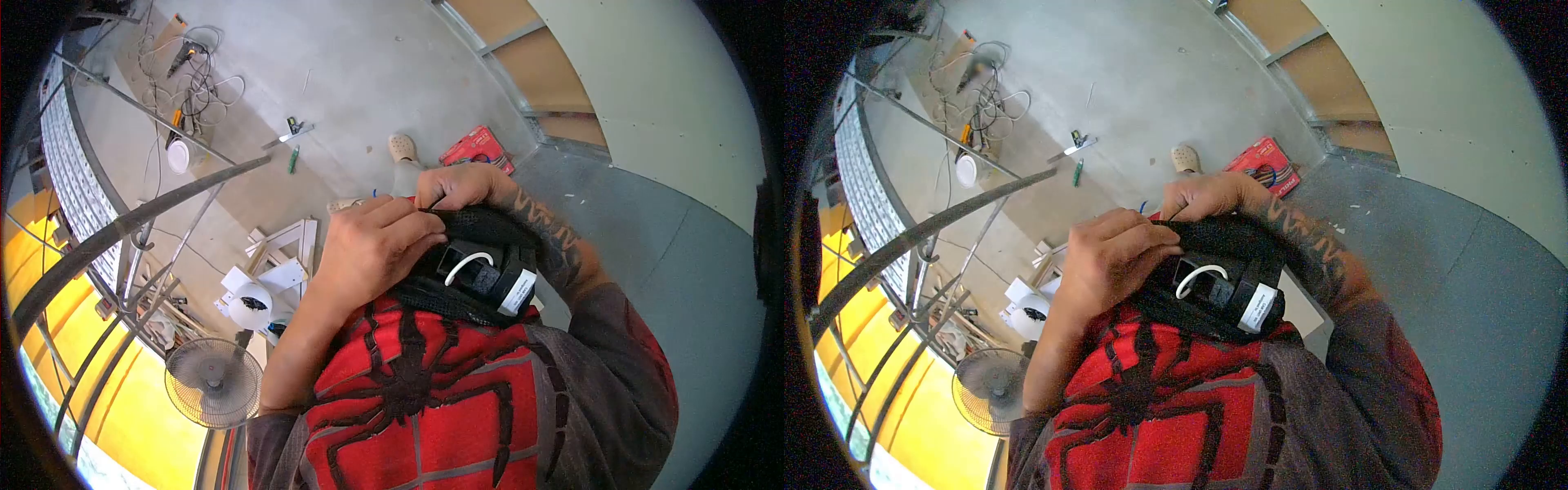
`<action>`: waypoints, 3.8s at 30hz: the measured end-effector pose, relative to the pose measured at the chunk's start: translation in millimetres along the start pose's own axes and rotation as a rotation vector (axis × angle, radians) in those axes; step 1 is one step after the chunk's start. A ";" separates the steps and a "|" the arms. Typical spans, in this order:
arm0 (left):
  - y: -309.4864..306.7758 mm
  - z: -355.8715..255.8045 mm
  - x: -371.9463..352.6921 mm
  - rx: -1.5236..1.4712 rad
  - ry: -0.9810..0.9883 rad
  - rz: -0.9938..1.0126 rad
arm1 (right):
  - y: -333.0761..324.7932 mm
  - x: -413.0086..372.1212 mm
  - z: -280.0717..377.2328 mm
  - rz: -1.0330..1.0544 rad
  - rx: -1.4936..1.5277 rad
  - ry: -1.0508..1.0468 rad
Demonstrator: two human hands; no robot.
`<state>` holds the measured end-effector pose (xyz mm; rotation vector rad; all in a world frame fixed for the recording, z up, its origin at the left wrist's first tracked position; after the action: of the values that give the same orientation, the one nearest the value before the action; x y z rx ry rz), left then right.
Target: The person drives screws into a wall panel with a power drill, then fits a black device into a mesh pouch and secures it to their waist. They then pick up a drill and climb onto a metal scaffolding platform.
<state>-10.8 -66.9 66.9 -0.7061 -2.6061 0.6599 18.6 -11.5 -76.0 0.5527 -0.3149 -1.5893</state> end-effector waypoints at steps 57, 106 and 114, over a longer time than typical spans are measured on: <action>95.9 38.4 167.7 -0.903 -0.599 0.147 | -7.1 -196.9 63.6 -1.362 0.621 -0.520; 71.0 -37.8 51.4 -0.435 -0.089 0.096 | 56.5 -209.3 136.2 -1.568 -0.304 -0.751; 96.1 37.2 21.5 -1.014 -0.369 0.397 | 93.2 -159.1 204.5 -1.500 -0.967 -0.269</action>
<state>-8.7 5.8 -9.3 -1.5192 -3.0853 -0.5983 -5.8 110.4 169.6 -0.3562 0.8942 -2.9169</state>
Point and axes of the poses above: each hand's wrist, its own x-axis towards the middle knuckle, its own y-axis out of the palm, z = x × y, the point moved 10 cm from there along x, towards the middle knuckle, and after that the axes turned 5 degrees about y, right-handed, at the moved point
